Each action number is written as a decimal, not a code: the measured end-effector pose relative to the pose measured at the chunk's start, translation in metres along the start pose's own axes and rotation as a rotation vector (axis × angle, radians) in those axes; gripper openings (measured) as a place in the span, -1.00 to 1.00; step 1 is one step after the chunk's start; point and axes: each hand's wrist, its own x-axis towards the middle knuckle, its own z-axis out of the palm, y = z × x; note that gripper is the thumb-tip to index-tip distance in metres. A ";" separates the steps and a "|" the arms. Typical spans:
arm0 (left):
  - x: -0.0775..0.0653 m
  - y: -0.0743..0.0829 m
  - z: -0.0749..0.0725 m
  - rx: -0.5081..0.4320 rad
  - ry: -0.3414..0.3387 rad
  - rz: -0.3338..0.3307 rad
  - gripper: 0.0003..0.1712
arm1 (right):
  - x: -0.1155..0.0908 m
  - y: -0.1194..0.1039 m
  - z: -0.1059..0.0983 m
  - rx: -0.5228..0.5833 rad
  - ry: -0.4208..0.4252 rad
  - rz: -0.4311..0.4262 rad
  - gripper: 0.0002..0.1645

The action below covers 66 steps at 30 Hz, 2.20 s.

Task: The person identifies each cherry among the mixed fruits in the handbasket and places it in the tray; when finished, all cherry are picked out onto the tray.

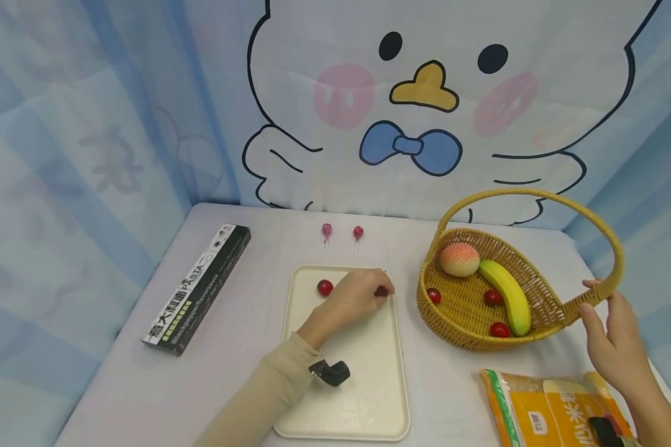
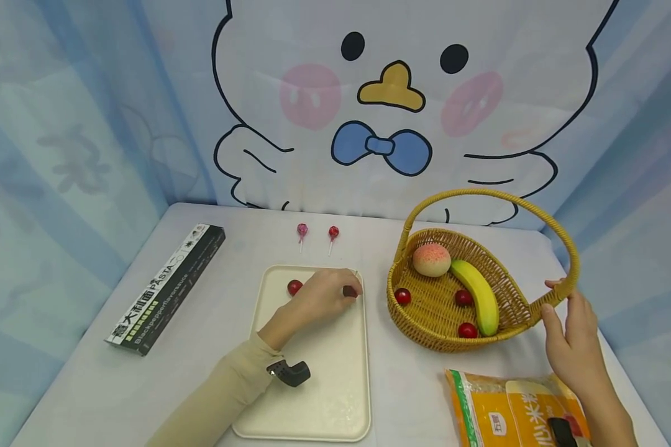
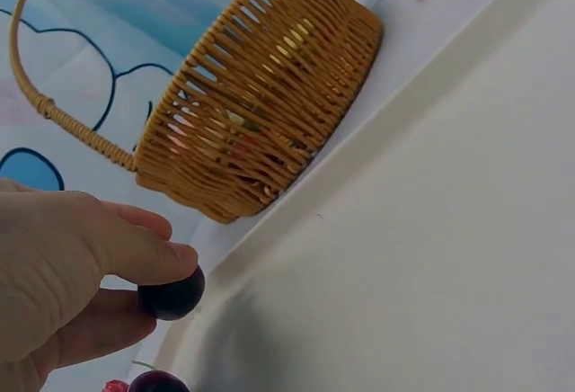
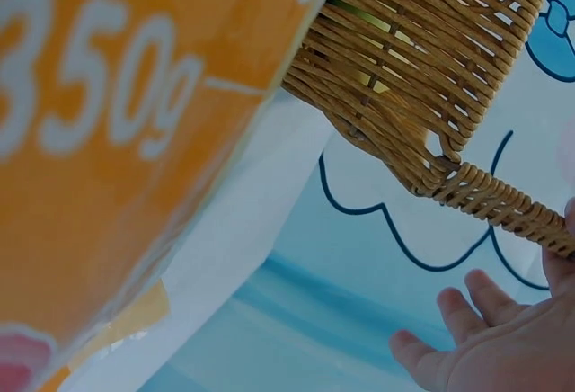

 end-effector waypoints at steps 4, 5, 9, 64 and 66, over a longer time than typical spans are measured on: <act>0.001 -0.001 0.001 0.028 -0.013 0.002 -0.81 | -0.002 0.000 -0.001 0.001 0.002 -0.002 -0.40; 0.001 -0.002 0.002 0.035 -0.014 0.003 -0.81 | -0.002 0.001 -0.001 0.000 0.002 -0.001 -0.40; 0.002 -0.003 0.004 0.051 -0.024 0.002 -0.80 | -0.004 0.001 -0.001 -0.002 0.003 0.006 -0.41; 0.090 0.100 0.034 -0.161 -0.127 0.216 -0.64 | 0.003 -0.008 -0.003 0.012 -0.008 0.028 -0.41; 0.095 0.106 0.038 -0.155 -0.149 0.242 -0.65 | 0.003 -0.008 -0.003 0.012 -0.013 0.033 -0.41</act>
